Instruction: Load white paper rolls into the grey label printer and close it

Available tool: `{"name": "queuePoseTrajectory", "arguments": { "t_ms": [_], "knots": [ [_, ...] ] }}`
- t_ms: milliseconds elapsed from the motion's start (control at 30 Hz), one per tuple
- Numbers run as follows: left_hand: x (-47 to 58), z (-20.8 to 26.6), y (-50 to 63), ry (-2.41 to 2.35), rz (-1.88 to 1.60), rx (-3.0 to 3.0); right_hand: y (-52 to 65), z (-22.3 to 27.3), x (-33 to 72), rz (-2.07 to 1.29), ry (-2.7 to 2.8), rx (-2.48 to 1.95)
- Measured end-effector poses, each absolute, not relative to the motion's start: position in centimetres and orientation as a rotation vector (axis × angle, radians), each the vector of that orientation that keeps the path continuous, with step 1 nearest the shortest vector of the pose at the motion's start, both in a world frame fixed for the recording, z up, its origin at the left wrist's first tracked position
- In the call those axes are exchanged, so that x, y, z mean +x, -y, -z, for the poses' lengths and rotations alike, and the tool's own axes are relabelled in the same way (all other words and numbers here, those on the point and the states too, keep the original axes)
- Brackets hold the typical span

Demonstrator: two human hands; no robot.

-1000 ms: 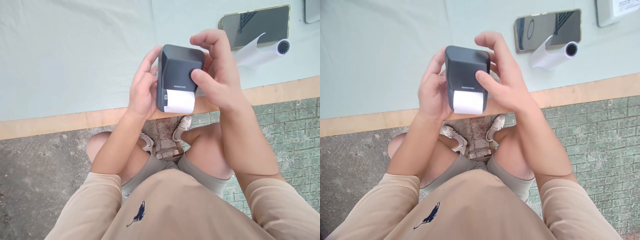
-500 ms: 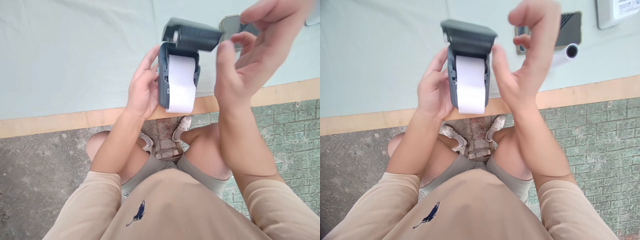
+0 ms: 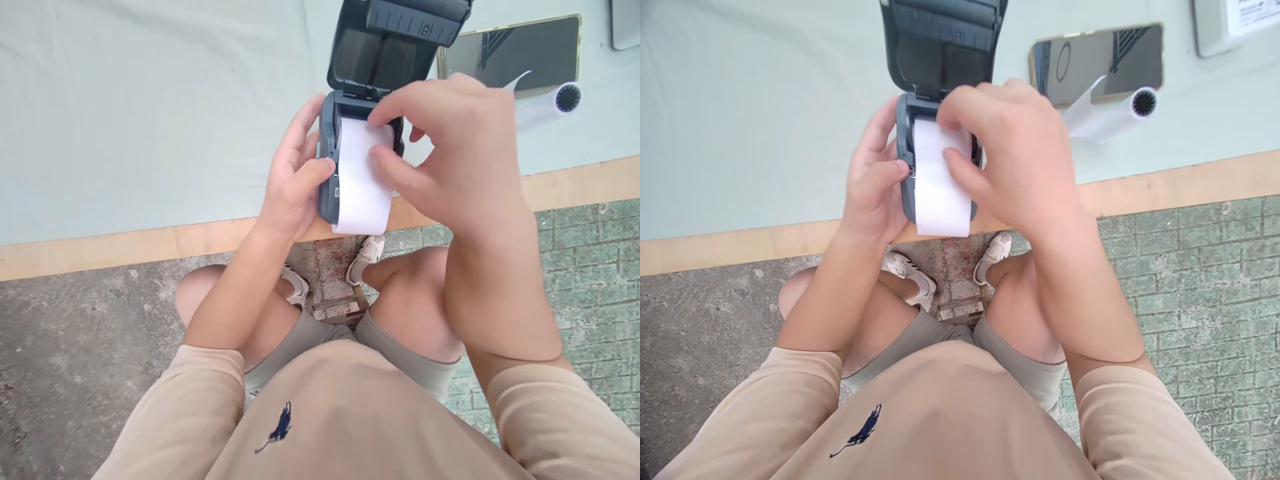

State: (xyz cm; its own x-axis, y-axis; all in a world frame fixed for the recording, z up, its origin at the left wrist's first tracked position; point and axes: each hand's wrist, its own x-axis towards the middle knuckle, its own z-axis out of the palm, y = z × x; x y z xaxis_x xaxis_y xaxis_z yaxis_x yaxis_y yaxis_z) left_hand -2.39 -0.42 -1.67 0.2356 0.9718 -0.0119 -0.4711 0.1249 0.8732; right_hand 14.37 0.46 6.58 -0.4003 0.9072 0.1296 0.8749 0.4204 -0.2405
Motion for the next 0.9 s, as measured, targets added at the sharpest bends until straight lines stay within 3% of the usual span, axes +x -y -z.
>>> {"name": "queuePoseTrajectory", "arguments": {
  "t_ms": [300, 600, 733, 900],
  "knots": [
    [-2.3, 1.6, 0.4, -0.738, -1.168, 0.897, -1.7, -7.9, 11.9, -0.199, 2.698, -1.936],
    [-2.4, 2.1, 0.2, -0.743, -1.184, 0.881, 0.1, -9.9, 16.4, -0.453, 2.341, -1.494],
    [-2.3, 2.0, 0.2, -0.775, -1.153, 0.900, 1.1, -7.9, 20.4, -0.436, 1.985, -1.587],
    [-2.3, 1.7, 0.1, -0.818, -1.140, 0.930, 0.6, -4.6, 22.4, -0.559, 1.987, -1.748]
  ]
}}
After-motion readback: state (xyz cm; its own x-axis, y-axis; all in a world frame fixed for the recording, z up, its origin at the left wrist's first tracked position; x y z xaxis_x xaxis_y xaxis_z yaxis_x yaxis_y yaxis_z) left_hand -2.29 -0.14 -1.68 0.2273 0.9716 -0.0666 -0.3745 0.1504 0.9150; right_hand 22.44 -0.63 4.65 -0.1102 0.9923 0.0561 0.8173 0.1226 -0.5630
